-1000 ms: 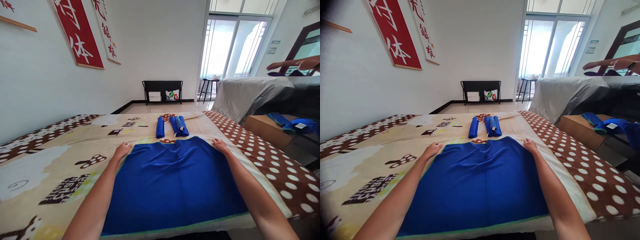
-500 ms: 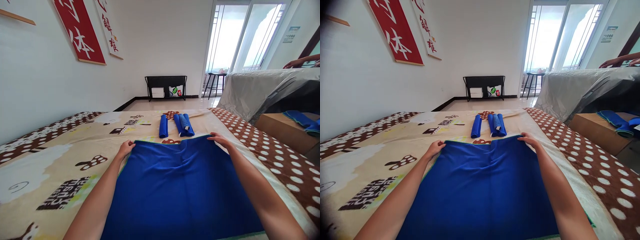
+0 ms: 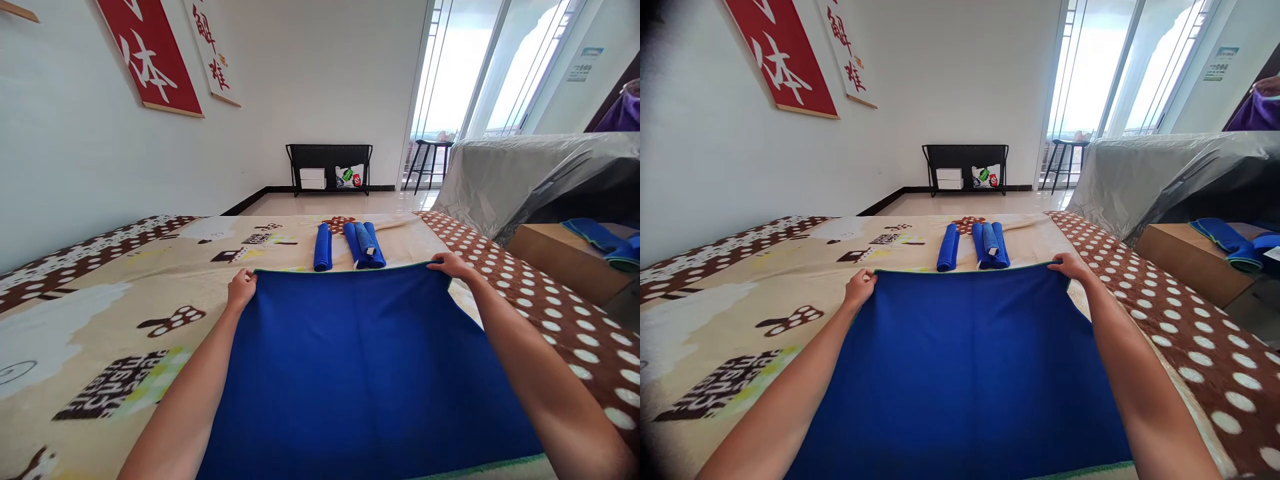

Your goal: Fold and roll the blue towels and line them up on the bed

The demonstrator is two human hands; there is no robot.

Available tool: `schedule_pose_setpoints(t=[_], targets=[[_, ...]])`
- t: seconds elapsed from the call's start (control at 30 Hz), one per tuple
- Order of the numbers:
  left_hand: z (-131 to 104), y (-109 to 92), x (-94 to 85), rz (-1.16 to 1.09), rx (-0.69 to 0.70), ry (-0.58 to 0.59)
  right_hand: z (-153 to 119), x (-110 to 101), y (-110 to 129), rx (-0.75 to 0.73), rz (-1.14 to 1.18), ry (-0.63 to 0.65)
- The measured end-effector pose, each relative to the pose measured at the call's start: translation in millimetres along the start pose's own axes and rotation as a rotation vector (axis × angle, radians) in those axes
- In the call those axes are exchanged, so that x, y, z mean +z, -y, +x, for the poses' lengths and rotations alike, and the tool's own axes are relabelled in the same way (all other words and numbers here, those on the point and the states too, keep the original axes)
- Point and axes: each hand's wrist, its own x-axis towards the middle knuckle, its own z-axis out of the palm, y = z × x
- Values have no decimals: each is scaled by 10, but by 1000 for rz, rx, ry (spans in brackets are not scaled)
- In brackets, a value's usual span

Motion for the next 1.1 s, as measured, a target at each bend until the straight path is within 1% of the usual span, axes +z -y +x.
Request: schedule_pose_setpoints(t=[0.1, 0.17, 0.23, 0.33, 0.4, 0.47, 0.53, 0.6, 0.67, 0.73, 0.8, 0.83, 0.87, 0.9, 0.93, 0.97, 1.0, 1.03, 1.1], targets=[[-13, -38, -5, 53, -9, -31, 89, 52, 17, 3, -131, -60], [-38, -63, -3, 102, -21, -52, 111, 160, 54, 15, -209, -104], [-77, -82, 9, 153, -27, -64, 92, 313, 102, 26, -275, -154], [-154, -89, 37, 228, 2, -46, -18, 560, 166, 32, -339, -234], [-207, -88, 41, 273, 42, -29, -127, 679, 194, 33, -356, -284], [-256, -106, 17, 310, 89, -44, -238, 732, 221, 37, -358, -334], [-308, -174, -23, 332, 156, -83, -326, 738, 278, 25, -351, -378], [-386, -324, -36, 331, 266, -99, -384, 758, 408, -21, -338, -386], [-523, -573, 28, 306, 422, -57, -423, 864, 640, -118, -319, -325], [-734, -907, 195, 266, 597, 38, -466, 1091, 964, -252, -294, -202], [-998, -1268, 435, 222, 748, 155, -526, 1394, 1320, -382, -266, -70], [-1129, -1429, 558, 202, 801, 200, -559, 1542, 1478, -429, -253, -19], [-1246, -1560, 668, 188, 832, 235, -590, 1667, 1606, -460, -244, 19], [-1338, -1648, 753, 183, 845, 263, -616, 1756, 1689, -475, -238, 46], [-1397, -1685, 804, 185, 840, 285, -636, 1798, 1718, -473, -237, 64], [-1418, -1667, 817, 195, 816, 302, -650, 1789, 1687, -455, -239, 73], [-1400, -1593, 789, 210, 776, 315, -659, 1728, 1597, -422, -244, 74], [-1348, -1469, 723, 230, 720, 322, -667, 1621, 1452, -372, -253, 67], [-1173, -1111, 507, 276, 575, 317, -689, 1318, 1048, -237, -276, 32]])
